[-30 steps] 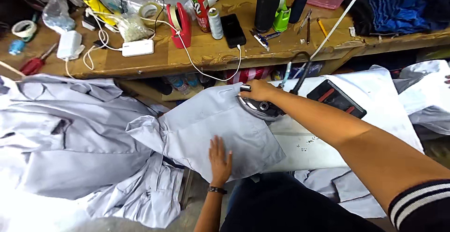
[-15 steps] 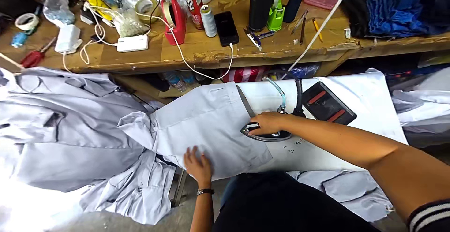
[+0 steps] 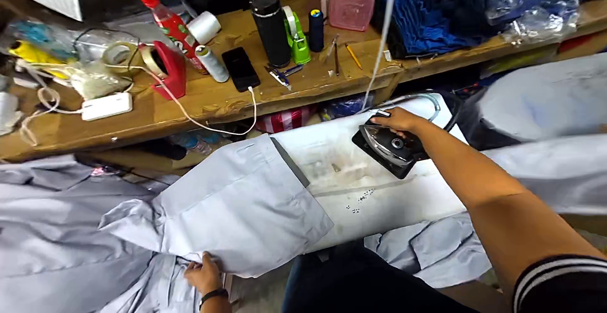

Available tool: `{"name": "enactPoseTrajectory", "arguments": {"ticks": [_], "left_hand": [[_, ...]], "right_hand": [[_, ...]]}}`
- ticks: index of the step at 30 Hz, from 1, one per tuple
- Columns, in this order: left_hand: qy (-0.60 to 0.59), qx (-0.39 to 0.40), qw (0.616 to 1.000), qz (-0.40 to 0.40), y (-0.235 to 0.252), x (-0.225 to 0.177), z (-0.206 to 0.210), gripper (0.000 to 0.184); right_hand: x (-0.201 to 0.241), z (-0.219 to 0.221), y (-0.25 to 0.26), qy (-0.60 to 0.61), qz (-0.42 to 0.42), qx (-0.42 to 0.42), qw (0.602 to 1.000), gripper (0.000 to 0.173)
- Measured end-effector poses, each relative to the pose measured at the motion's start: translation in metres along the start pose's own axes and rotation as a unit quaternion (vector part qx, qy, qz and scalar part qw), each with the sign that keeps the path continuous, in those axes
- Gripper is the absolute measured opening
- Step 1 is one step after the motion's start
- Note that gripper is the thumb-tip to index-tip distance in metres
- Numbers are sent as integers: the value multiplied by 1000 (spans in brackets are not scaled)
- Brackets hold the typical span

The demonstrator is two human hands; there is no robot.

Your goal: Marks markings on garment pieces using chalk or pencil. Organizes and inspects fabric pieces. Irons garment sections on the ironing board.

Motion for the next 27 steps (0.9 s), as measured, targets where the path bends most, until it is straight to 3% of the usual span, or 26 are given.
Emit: {"name": "enactPoseTrajectory", "arguments": {"ticks": [5,7,10,12,14,17,19,22,27], "left_hand": [[142,23,987,-74,0,2,-10,67],[204,47,974,-84,2,3,-11,66],[275,80,956,-70,5,2,-12,65],[308,109,944,-51,6,-3,-13,64],[325,145,934,-31,8,-4,-16,62],[333,199,921,8,18,-1,-22,59],[333,225,915,35,24,-4,-26,58],[330,251,908,65,23,-13,-38,56],[285,285,905,135,6,-30,-65,49]], "right_hand": [[-3,-1,0,-7,-39,-41,998,56],[-1,-3,-5,-63,-47,-92,993,60],[18,0,-34,-198,-85,-271,938,57],[38,37,-50,-244,-162,-355,888,46],[53,116,-48,-241,-192,-285,908,44],[54,265,-29,-182,-150,-68,969,61],[59,328,-34,-143,-98,-30,984,69],[67,364,-44,-129,-38,-29,990,58],[51,353,-57,37,-156,15,987,39]]}}
Point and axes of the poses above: each hand's wrist, its own y-axis towards the middle knuckle, its own z-axis out of the palm, x = y × z, the point moved 7 cm from there along y, towards the middle knuckle, and after that the axes turned 13 degrees about x, right-handed, at the moved point
